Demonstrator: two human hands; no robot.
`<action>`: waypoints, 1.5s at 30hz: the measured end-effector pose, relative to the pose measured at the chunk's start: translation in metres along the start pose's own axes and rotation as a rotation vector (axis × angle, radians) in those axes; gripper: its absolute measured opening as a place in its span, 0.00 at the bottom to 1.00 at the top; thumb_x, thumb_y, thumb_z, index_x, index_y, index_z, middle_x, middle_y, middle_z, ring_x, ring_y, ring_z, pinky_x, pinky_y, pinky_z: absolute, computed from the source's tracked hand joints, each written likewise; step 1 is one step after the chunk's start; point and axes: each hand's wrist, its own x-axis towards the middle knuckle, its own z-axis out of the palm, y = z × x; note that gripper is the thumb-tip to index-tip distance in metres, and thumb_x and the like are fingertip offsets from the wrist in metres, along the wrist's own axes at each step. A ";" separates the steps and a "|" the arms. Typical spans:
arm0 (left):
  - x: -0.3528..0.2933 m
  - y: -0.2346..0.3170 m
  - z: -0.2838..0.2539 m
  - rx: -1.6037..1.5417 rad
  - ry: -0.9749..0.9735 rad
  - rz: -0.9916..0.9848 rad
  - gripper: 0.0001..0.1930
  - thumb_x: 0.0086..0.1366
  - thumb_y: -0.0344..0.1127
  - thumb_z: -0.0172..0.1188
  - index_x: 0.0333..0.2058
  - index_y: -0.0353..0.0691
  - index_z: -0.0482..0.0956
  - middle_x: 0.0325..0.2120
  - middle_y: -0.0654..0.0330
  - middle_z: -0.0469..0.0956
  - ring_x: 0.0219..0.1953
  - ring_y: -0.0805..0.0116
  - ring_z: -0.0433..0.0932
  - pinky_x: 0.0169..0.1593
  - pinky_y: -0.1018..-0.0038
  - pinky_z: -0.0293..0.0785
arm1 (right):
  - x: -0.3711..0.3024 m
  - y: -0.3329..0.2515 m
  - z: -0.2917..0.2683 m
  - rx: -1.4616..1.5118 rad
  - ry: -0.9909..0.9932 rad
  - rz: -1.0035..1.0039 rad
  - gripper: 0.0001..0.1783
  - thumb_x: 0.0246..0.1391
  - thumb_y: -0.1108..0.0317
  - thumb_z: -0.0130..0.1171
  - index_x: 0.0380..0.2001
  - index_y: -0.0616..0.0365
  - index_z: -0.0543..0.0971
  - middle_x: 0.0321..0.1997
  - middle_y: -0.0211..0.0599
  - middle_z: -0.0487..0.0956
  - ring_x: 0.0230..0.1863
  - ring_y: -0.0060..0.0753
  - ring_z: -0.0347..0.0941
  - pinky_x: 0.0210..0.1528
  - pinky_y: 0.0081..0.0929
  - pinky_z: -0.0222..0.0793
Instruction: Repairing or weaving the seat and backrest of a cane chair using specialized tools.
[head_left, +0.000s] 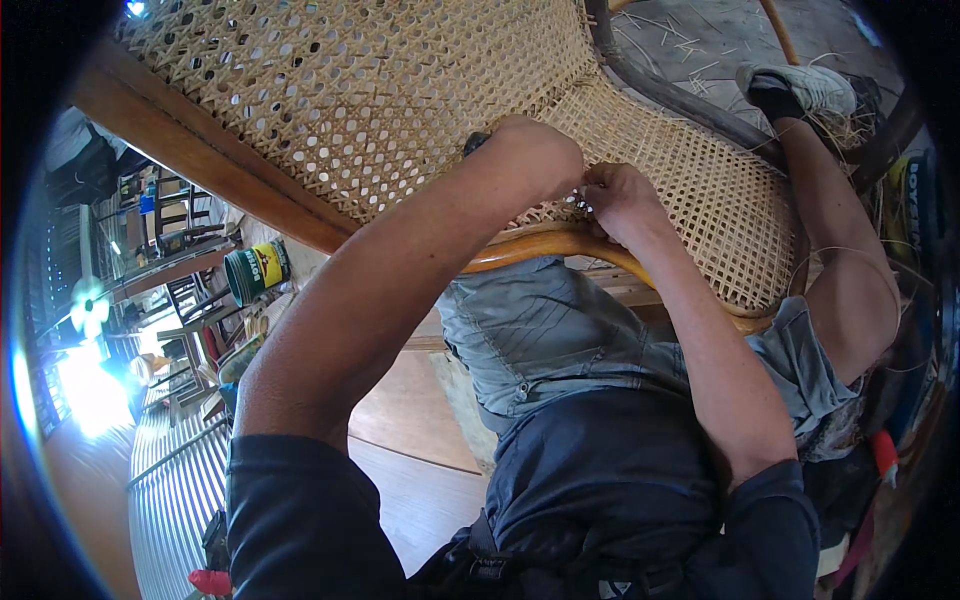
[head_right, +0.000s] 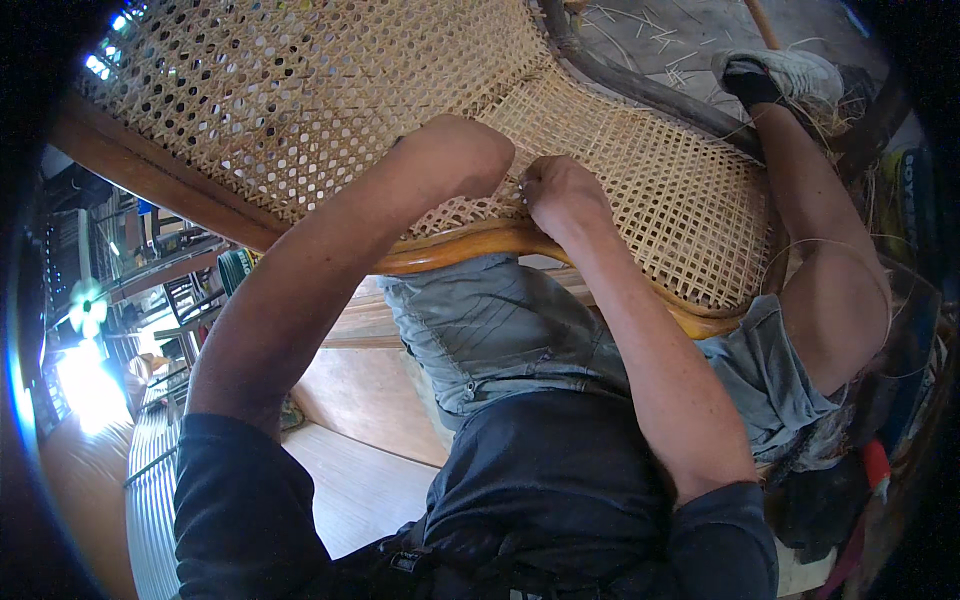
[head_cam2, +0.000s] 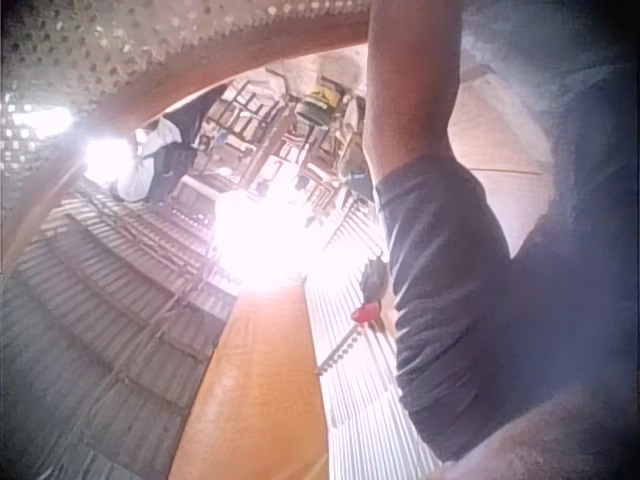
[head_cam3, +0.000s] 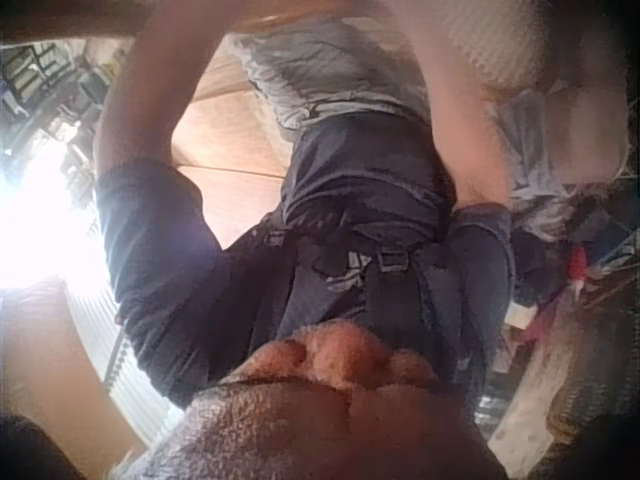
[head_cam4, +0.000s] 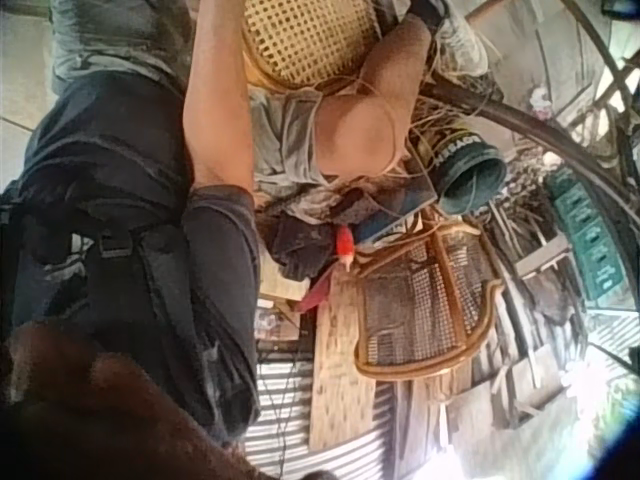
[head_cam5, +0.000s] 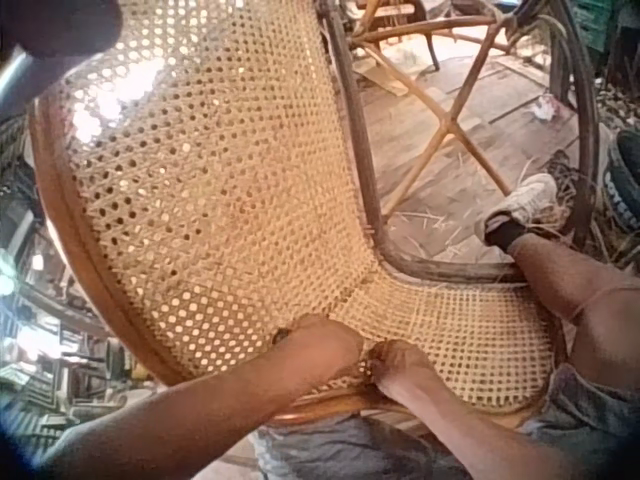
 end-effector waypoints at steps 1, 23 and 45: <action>0.000 0.001 0.000 -0.019 -0.033 -0.050 0.14 0.56 0.41 0.56 0.41 0.49 0.81 0.40 0.64 0.79 0.44 0.65 0.78 0.44 0.63 0.71 | 0.002 0.004 0.003 -0.037 0.023 -0.055 0.12 0.49 0.65 0.52 0.36 0.57 0.79 0.34 0.50 0.78 0.39 0.47 0.76 0.43 0.36 0.70; -0.025 -0.007 0.012 0.137 0.261 -0.172 0.10 0.55 0.35 0.53 0.31 0.44 0.83 0.30 0.55 0.81 0.35 0.61 0.81 0.37 0.66 0.75 | -0.010 -0.024 -0.009 -0.497 0.530 -0.423 0.13 0.54 0.67 0.50 0.42 0.56 0.76 0.40 0.45 0.78 0.44 0.45 0.74 0.46 0.38 0.69; -0.010 -0.003 0.001 0.192 0.105 -0.021 0.10 0.55 0.33 0.53 0.34 0.41 0.82 0.34 0.56 0.81 0.38 0.62 0.80 0.37 0.66 0.74 | 0.012 0.004 0.024 -0.069 0.046 -0.181 0.13 0.44 0.59 0.54 0.32 0.51 0.80 0.34 0.47 0.79 0.38 0.49 0.75 0.42 0.38 0.71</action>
